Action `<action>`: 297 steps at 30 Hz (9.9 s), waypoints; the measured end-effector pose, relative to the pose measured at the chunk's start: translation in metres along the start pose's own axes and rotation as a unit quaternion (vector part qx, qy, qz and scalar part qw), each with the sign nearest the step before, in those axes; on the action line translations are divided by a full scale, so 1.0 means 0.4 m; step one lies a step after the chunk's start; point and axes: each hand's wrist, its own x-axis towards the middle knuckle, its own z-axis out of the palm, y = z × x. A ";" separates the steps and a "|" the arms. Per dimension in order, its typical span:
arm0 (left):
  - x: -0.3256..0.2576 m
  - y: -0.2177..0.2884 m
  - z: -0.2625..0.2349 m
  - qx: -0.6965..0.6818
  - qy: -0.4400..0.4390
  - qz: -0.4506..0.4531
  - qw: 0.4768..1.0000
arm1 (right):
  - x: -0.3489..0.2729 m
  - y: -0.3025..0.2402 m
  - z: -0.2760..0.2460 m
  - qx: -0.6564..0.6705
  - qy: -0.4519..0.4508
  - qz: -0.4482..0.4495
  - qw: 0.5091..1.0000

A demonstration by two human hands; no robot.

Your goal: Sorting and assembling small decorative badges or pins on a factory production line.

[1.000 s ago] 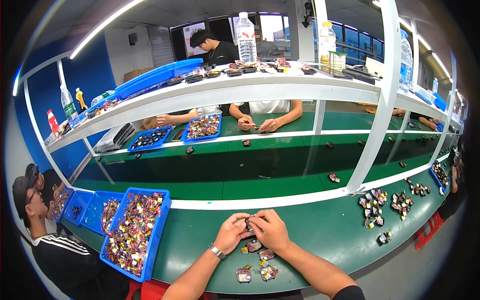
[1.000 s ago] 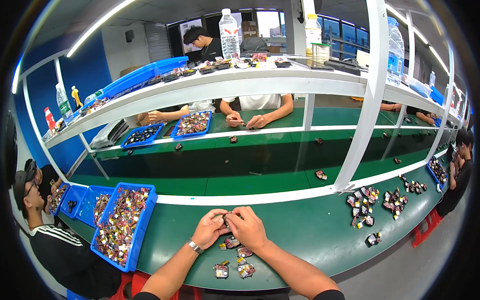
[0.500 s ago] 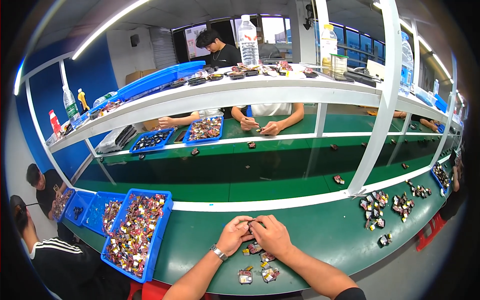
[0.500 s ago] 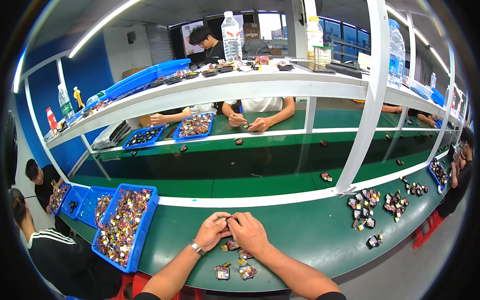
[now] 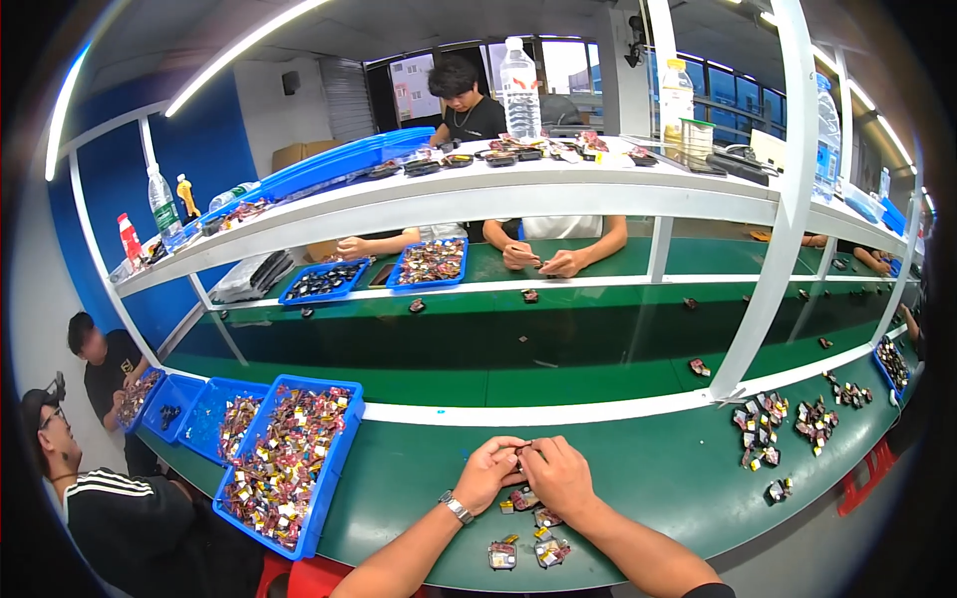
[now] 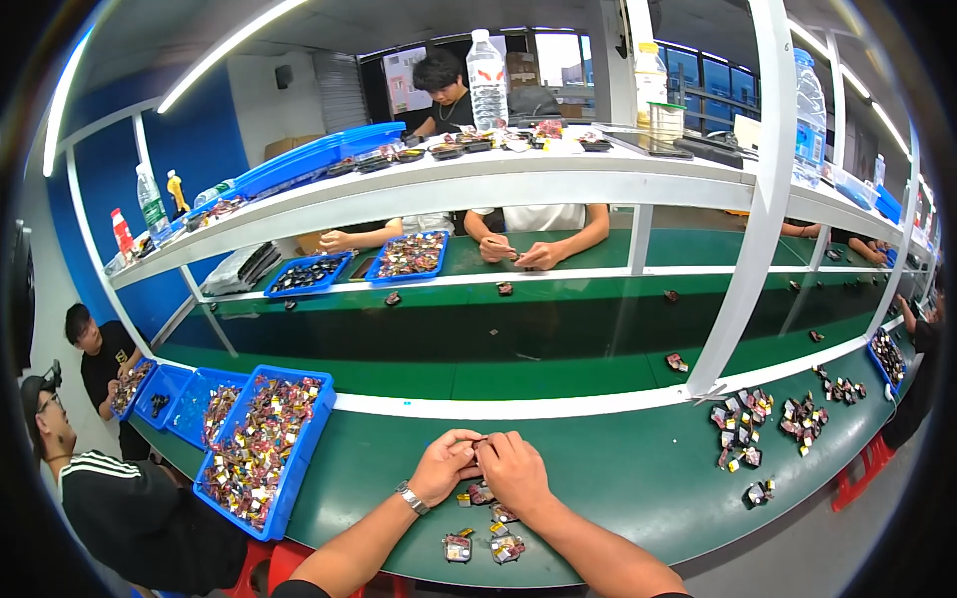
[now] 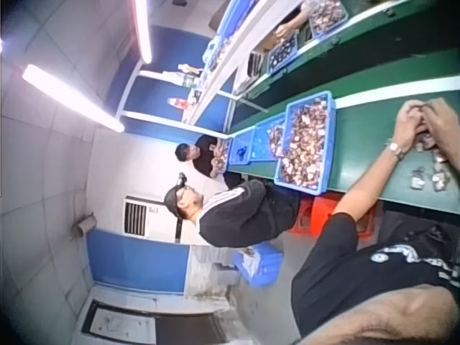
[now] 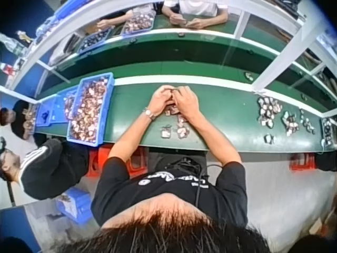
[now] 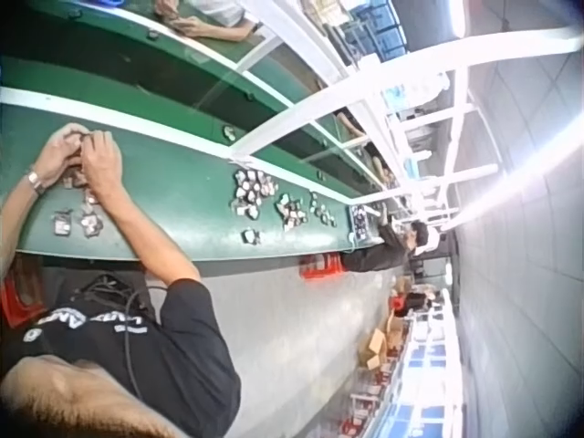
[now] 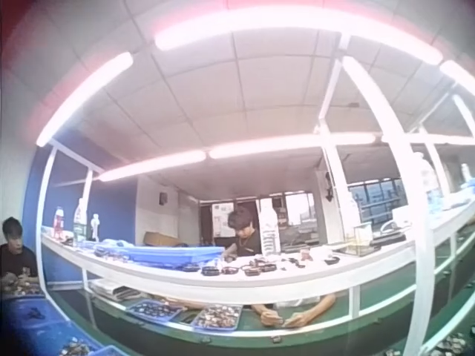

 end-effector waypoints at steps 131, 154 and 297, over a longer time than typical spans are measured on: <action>-0.004 0.045 -0.026 0.135 -0.045 -0.013 0.990 | 0.005 0.050 -0.016 0.248 -0.116 0.082 0.958; -0.001 0.028 -0.040 0.109 -0.030 0.012 0.994 | -0.004 0.016 0.006 0.294 -0.059 0.138 0.944; 0.002 0.053 0.003 0.273 0.050 0.031 0.960 | -0.070 0.145 -0.117 0.233 -0.157 0.338 0.898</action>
